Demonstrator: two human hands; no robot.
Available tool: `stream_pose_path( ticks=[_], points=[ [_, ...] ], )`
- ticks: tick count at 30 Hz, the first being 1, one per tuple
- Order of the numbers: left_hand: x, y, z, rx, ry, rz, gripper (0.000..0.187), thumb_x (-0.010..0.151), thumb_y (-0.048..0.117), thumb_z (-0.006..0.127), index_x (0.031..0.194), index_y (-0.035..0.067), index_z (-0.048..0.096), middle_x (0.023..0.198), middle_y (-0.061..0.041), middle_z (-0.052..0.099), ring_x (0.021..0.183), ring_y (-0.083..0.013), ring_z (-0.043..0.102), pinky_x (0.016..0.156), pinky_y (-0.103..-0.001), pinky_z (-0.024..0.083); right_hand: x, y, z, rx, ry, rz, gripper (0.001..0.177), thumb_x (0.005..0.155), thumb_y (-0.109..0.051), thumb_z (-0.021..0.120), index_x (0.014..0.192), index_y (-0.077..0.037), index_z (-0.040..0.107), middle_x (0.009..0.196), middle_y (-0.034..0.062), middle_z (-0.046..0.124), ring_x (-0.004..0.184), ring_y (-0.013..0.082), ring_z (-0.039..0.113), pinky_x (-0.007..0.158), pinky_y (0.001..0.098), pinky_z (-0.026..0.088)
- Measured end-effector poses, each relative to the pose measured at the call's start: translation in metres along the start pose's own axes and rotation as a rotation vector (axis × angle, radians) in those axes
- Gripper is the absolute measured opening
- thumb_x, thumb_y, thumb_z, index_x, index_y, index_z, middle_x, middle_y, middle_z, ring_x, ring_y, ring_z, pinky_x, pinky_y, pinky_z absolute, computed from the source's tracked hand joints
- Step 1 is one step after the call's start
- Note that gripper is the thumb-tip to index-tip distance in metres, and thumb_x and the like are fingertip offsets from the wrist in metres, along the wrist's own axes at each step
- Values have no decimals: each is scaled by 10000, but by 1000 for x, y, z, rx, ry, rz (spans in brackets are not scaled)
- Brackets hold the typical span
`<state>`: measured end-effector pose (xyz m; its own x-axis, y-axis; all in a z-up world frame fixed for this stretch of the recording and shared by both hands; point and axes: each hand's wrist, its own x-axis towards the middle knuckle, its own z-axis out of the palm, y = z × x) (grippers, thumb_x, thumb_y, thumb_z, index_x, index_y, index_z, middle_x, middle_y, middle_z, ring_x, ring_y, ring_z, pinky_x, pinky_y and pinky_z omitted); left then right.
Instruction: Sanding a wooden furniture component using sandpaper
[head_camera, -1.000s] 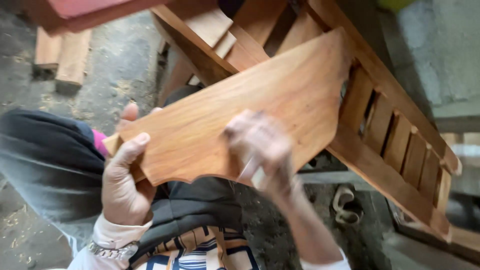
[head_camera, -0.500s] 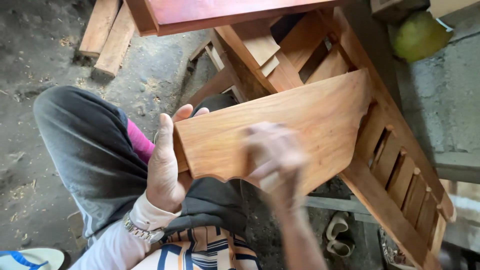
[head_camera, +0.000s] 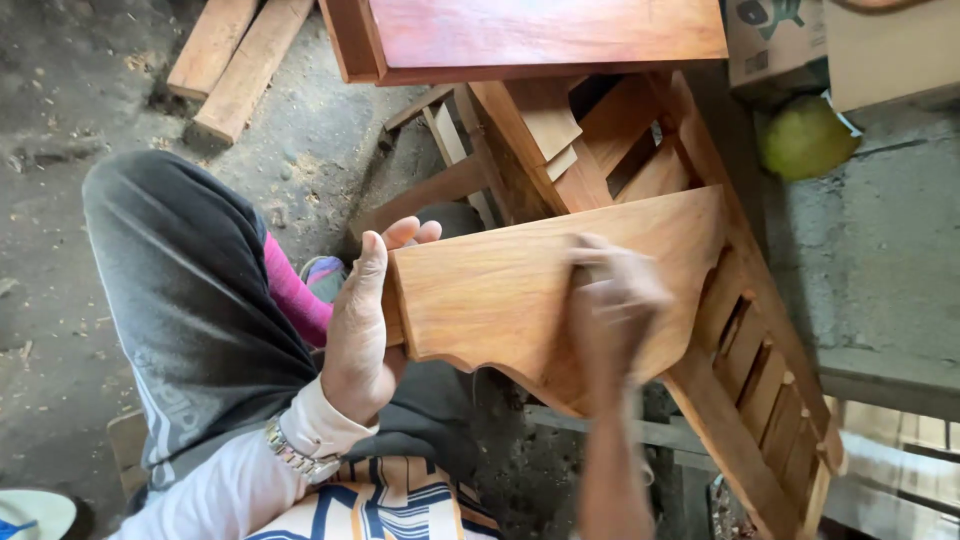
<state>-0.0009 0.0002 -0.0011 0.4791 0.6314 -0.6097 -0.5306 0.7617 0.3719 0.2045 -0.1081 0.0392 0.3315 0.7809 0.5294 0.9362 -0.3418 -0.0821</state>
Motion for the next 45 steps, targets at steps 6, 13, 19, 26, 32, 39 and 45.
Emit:
stream_pose_path(
  ticks=[6,13,19,26,32,39,45],
  points=[
    [3,-3,-3,-41,-76,47,482,982,433,454,1300,113,623,1360,-113,698,1085,-214,680,970,-354,538,-4,-103,0,467,-180,-404,675,1048,-545,335,1072,12,716,1230,200,711,1138,385,703,1002,474,549],
    [7,-11,-6,-10,-33,103,520,919,480,521,1256,116,675,1306,-137,742,1147,-215,686,995,-356,527,13,-73,3,292,-104,-140,336,806,52,433,926,-71,722,1072,102,778,962,281,699,840,390,539],
    [12,-17,-11,-115,-57,117,460,994,450,574,1279,108,688,1235,-131,749,975,-200,720,778,-362,616,6,-133,-4,440,-85,-196,185,901,-77,635,951,-189,774,1088,33,785,976,266,732,916,368,569],
    [20,-23,-17,-64,-64,119,464,970,477,591,1295,164,700,1258,-96,747,1046,-153,691,823,-329,594,-7,-45,6,265,-116,44,280,802,45,611,948,-139,764,1089,77,779,990,303,703,922,415,550],
    [20,-24,-16,-149,-89,104,435,1007,394,591,1308,90,665,1267,-161,730,1029,-204,704,846,-359,604,7,-152,5,419,-74,-188,185,894,-40,669,960,-184,764,1093,44,775,971,268,711,905,382,567],
    [13,-12,-11,-125,-83,57,433,941,375,577,1266,104,671,1338,-141,723,1109,-213,672,965,-371,549,-19,-119,-23,464,-294,-304,178,1014,-106,580,1060,-23,730,1279,138,709,1107,311,665,972,397,541],
    [14,-14,-14,-21,-71,134,434,941,402,573,1251,121,685,1311,-137,744,1125,-171,657,997,-317,506,-18,-121,-20,409,-247,-340,348,1061,-243,464,1078,-40,746,1251,122,724,1094,288,683,991,377,504]
  ],
)
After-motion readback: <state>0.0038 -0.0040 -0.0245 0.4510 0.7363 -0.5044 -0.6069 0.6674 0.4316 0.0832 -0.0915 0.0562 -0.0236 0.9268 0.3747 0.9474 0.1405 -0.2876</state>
